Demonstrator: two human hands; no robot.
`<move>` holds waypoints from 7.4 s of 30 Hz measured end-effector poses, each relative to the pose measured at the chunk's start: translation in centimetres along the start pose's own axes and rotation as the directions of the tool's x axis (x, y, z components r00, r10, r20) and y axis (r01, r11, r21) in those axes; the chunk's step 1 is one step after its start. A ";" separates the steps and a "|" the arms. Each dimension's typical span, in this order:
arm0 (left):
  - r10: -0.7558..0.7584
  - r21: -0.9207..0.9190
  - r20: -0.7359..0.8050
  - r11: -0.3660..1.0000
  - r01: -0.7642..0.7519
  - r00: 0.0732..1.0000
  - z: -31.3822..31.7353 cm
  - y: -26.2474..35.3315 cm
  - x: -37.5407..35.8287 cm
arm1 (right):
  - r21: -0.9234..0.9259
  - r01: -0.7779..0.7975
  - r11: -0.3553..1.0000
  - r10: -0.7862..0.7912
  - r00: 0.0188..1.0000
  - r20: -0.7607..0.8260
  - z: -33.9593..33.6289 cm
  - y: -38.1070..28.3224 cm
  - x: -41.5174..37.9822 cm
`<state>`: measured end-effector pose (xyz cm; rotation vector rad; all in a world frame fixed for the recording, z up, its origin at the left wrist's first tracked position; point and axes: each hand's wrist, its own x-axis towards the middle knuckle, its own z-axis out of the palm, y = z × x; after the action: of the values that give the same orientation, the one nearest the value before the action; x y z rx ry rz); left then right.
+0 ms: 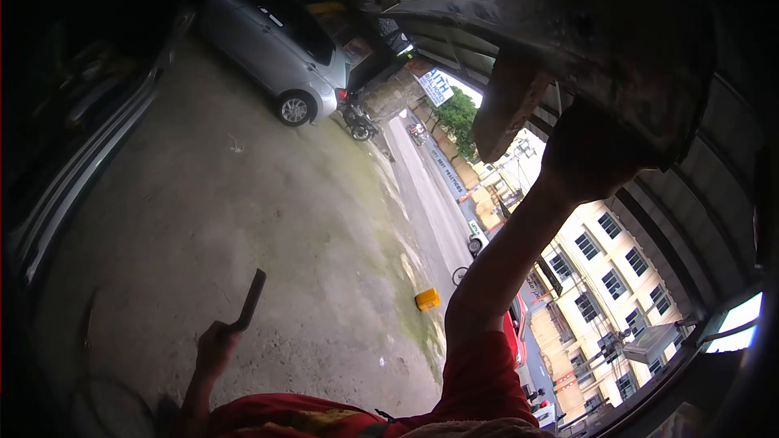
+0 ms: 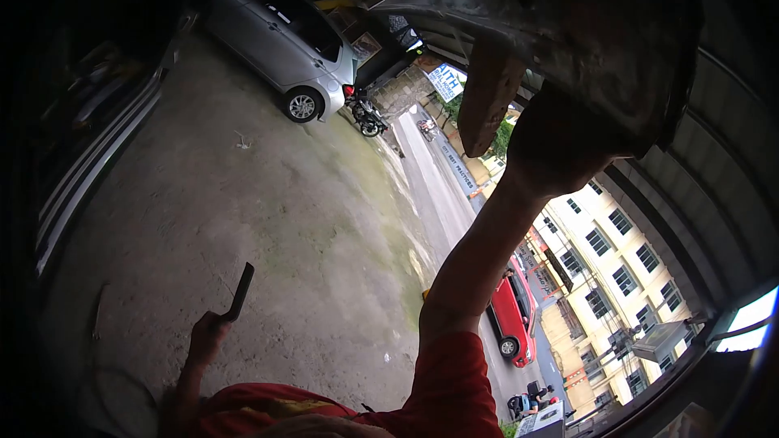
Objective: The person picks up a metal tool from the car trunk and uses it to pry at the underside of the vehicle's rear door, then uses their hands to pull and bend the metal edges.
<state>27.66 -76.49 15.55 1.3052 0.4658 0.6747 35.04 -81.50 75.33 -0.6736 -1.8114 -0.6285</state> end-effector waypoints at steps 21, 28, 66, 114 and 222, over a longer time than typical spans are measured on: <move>0.353 -0.302 0.156 0.906 -0.296 0.923 6.3 20.4 9.3 | 0.028 0.023 0.999 -0.021 0.997 -0.072 -1.2 3.1 -1.1; 0.687 -0.625 -0.135 0.500 -0.600 0.714 11.7 31.6 11.8 | 0.057 0.033 0.998 -0.029 0.996 -0.080 -1.5 3.7 -1.9; 0.790 -0.263 -0.573 0.072 -0.962 0.216 16.6 46.3 11.4 | 0.231 0.023 0.973 0.021 0.982 -0.186 -1.6 2.3 -0.6; 0.600 -0.107 -0.797 -0.033 -0.994 0.066 16.4 45.3 10.4 | 0.286 0.049 0.957 0.041 0.953 -0.300 -0.2 2.5 -0.8; 0.620 -0.453 -0.706 -0.026 -0.891 0.342 13.6 45.0 9.5 | -0.485 0.297 0.823 -0.328 0.944 0.020 0.1 1.8 -1.4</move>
<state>35.01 -74.43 62.90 0.3486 -0.5065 1.8625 36.66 -80.42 74.12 -0.6716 -1.7270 -1.3432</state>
